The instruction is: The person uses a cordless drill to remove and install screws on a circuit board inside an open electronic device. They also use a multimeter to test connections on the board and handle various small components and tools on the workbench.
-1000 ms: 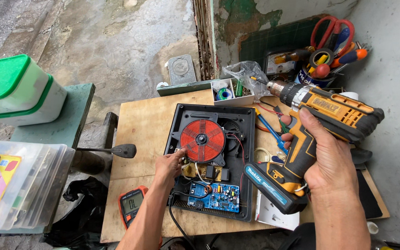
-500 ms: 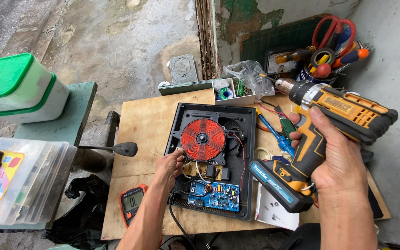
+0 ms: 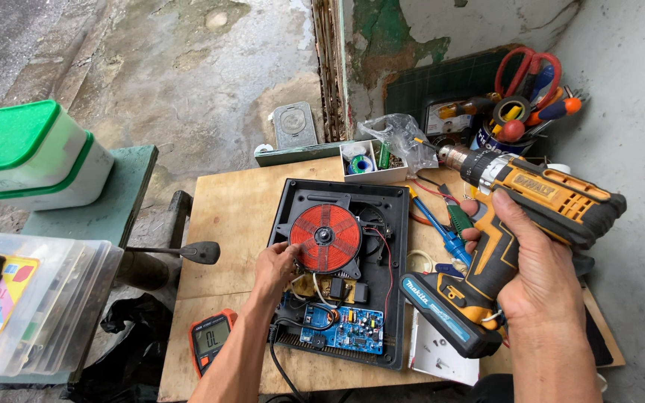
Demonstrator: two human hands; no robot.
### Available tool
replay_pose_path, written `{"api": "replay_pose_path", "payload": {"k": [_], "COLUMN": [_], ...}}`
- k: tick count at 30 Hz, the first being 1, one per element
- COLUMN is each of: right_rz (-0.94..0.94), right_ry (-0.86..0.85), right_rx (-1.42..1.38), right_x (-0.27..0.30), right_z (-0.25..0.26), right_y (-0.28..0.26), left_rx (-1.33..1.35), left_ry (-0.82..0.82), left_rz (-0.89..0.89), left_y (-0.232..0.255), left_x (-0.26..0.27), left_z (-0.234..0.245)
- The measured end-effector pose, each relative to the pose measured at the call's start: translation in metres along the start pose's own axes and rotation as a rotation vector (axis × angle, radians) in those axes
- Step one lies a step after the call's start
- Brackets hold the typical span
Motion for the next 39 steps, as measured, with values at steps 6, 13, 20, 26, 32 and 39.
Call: {"api": "replay_pose_path", "payload": {"k": [6,13,20,26,32,39], "right_rz": [0.007,0.014,0.015,0.015,-0.017,-0.002], "right_ry": [-0.008,-0.021,-0.011,-0.018,-0.009,-0.036], "right_rx": [0.000,0.012,0.027,0.025,0.044,0.028], "right_x": [-0.001,-0.004,-0.002,0.000,0.000,-0.005], "right_z": [-0.002,-0.004,-0.004,-0.007,-0.008,-0.010], "right_y": [0.000,0.002,0.000,0.002,0.007,0.012], "left_rx": [0.274,0.413,0.612,1.001,1.083,1.136], "left_ry": [-0.063,-0.089,-0.102,-0.029,0.059,0.127], "left_rz": [-0.047,0.003,-0.064,-0.008,-0.010,0.035], "left_y": [-0.002,-0.001,0.001,-0.064,-0.090,-0.107], "left_x": [-0.021,0.023,0.043,0.030,0.044,0.048], "left_z": [0.000,-0.018,0.008,0.032,0.049,0.056]}}
Point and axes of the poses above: each hand's wrist, its own x-axis away from the middle knuckle, its own z-axis out of the back of the hand, y = z × x, the point moved 10 cm from there along -x, towards the middle knuckle, and after that the axes turned 9 degrees about y, right-handed, at the moved point
